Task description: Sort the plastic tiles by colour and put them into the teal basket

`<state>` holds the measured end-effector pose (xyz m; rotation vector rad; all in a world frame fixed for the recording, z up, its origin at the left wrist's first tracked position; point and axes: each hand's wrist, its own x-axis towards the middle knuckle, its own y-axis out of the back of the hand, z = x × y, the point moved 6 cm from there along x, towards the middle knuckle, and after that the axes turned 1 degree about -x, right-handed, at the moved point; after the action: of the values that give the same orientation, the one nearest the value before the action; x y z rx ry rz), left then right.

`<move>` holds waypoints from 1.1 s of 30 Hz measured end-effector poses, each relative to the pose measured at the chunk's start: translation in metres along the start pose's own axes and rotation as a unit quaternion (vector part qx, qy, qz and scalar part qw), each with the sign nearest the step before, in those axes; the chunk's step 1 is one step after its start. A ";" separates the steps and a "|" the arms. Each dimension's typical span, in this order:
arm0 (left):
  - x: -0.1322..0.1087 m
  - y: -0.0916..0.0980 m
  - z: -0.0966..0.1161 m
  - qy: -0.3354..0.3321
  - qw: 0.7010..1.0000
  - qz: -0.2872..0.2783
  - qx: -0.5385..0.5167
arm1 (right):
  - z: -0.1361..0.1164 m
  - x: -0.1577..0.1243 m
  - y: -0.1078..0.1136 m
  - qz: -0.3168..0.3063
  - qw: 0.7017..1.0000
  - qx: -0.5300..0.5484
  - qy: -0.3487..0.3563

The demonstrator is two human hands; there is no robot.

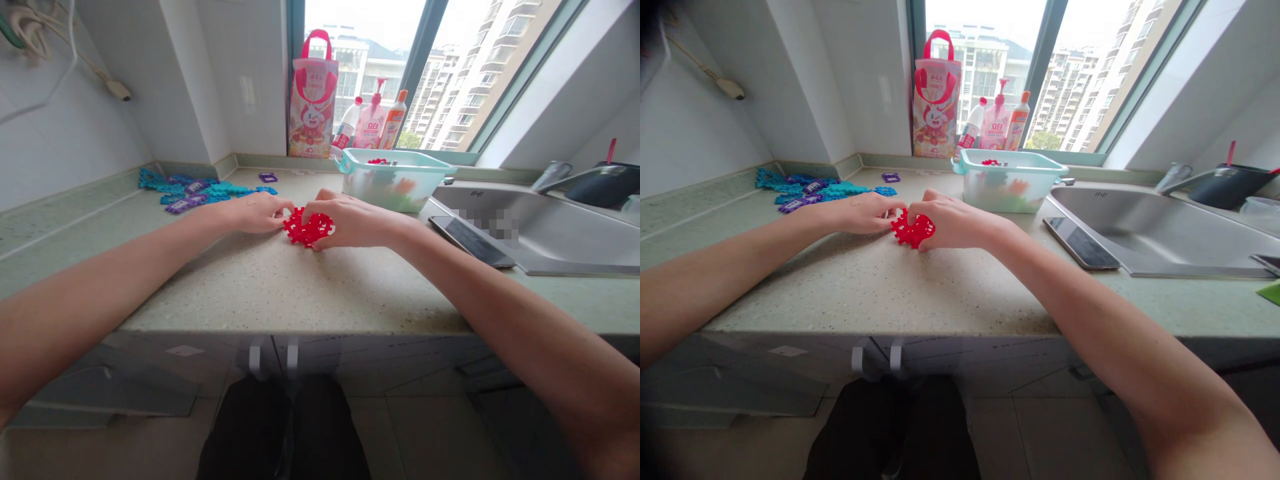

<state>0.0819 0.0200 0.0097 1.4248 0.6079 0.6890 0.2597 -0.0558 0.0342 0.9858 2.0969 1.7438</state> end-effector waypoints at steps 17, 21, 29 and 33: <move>-0.003 0.001 0.004 0.003 1.000 -0.007 -0.005 | -0.001 0.001 -0.005 -0.017 0.999 -0.026 0.026; -0.001 0.000 0.000 0.000 1.000 -0.009 -0.010 | -0.002 0.001 -0.003 -0.018 0.999 -0.041 0.019; 0.005 -0.007 -0.004 -0.036 0.999 0.025 0.010 | -0.001 0.002 -0.006 -0.005 0.999 -0.037 0.035; 0.006 -0.008 -0.002 -0.068 0.997 0.042 -0.020 | -0.001 0.003 -0.003 0.007 0.998 -0.040 0.041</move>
<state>0.0850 0.0262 0.0021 1.4533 0.4273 0.6603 0.2561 -0.0549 0.0318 0.9251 2.0554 1.8887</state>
